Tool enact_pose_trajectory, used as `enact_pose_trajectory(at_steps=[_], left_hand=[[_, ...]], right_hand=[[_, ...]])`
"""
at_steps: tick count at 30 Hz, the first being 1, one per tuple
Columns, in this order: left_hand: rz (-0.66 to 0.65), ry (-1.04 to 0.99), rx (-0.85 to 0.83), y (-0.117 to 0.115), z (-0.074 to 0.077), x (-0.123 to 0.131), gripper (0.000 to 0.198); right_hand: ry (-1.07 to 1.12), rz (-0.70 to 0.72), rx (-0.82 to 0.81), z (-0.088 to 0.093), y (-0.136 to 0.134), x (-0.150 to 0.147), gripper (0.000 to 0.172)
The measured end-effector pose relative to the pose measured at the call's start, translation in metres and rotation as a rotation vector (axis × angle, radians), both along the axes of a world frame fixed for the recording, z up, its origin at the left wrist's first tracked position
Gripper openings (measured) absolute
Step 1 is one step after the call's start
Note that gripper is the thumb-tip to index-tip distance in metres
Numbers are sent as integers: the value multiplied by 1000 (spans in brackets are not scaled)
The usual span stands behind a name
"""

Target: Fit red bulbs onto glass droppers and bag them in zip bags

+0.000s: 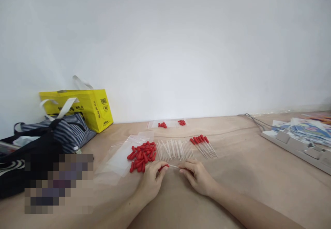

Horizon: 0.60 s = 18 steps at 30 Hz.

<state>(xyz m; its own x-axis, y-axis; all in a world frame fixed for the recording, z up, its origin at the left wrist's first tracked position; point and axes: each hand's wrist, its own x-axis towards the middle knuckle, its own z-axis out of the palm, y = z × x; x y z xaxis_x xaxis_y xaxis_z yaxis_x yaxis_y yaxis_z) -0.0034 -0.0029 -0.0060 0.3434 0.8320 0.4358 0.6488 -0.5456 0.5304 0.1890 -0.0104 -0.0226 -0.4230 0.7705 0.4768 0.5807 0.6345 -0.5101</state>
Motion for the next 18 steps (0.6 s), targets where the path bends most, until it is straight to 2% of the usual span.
enact_pose_trajectory(at_steps=[9,18], left_hand=[[-87,121,27,-6,-3,0,23],[-189,185,57,-10,-3,2,20]], right_hand=[[-214,7,214,5,-4,7,23],[-230,-24,253,8,-9,3,19]])
